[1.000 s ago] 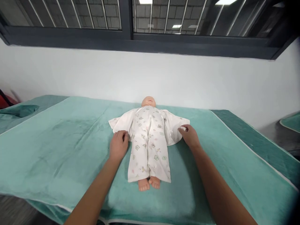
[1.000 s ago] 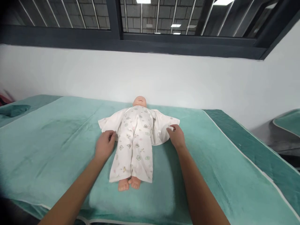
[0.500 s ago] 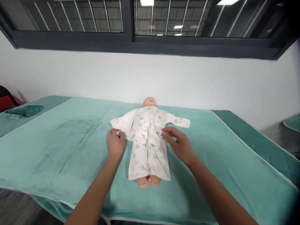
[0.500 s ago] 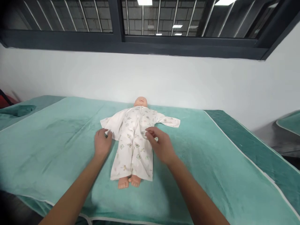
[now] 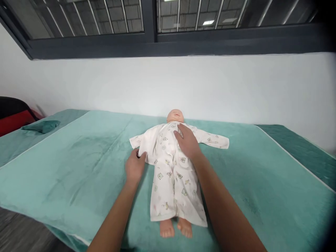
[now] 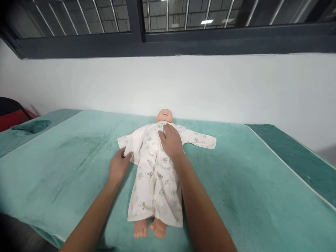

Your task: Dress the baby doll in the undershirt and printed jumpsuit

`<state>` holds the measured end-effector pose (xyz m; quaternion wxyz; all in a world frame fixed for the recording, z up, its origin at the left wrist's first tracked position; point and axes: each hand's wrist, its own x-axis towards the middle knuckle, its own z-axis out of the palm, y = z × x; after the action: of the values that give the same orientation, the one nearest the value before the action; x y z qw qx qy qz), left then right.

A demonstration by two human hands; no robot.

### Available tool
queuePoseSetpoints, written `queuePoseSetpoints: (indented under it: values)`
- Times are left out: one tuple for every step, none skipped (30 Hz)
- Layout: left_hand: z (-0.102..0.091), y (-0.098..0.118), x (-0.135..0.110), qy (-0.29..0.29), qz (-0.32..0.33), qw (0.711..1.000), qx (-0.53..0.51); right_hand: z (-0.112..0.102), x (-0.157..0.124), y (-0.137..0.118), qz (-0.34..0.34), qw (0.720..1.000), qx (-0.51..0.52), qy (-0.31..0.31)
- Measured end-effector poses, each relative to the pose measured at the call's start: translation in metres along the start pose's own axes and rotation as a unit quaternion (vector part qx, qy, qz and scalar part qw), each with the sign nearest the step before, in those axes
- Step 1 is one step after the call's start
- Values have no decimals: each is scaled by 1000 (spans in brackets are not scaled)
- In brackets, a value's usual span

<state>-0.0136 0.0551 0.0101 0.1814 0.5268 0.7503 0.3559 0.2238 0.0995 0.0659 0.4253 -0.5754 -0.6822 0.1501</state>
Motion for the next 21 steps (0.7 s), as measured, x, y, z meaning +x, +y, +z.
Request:
queuePoseSetpoints:
  values:
    - [-1, 2, 1, -11, 2, 1000, -10, 2, -3, 2, -2, 1000, 2, 0]
    - [-2, 6, 1, -17, 7, 999, -32, 2, -5, 3, 1, 1000, 11, -4]
    - [-3, 12, 0, -18, 16, 997, -69, 2, -8, 4, 6, 1000, 22, -9]
    - [-4, 19, -2, -15, 30, 993, -117, 1, -9, 6, 11, 999, 32, -10]
    - [-5, 29, -5, -11, 54, 984, -172, -1, -10, 6, 16, 999, 40, -9]
    - [-6, 40, -9, -11, 86, 971, -223, -2, -10, 7, 19, 999, 47, -8]
    - [-6, 51, -15, -15, 126, 955, -267, -2, -10, 8, 23, 998, 53, -7]
    - [-6, 63, -21, -24, 168, 941, -293, -3, -9, 8, 27, 998, 59, -4]
    - [-6, 73, -27, -47, 214, 930, -296, -3, -9, 8, 30, 997, 66, 0]
    - [-6, 82, -33, -80, 269, 920, -272, -3, -8, 9, 32, 997, 74, 4]
    - [-5, 88, -38, -118, 330, 908, -228, -2, -8, 9, 35, 996, 83, 9]
    - [-4, 91, -43, -150, 389, 892, -177, -2, -9, 10, 36, 995, 91, 14]
    - [-3, 91, -47, -170, 436, 875, -128, -2, -9, 10, 37, 994, 99, 18]
    - [-2, 89, -51, -175, 465, 863, -93, -2, -9, 10, 37, 993, 106, 22]
    - [-1, 85, -55, -166, 476, 860, -76, -1, -10, 10, 38, 993, 112, 24]
    - [0, 80, -59, -146, 469, 868, -74, -1, -10, 10, 38, 992, 116, 27]
    - [0, 73, -63, -120, 448, 882, -82, -1, -10, 10, 38, 992, 118, 30]
    - [0, 67, -68, -96, 420, 898, -95, -1, -11, 11, 38, 992, 119, 32]
    - [0, 61, -73, -78, 391, 911, -108, -1, -11, 11, 39, 992, 120, 33]
    - [-1, 56, -78, -68, 366, 920, -123, -1, -11, 11, 39, 992, 119, 35]
    - [-2, 52, -83, -69, 347, 925, -138, 0, -11, 12, 37, 992, 118, 36]
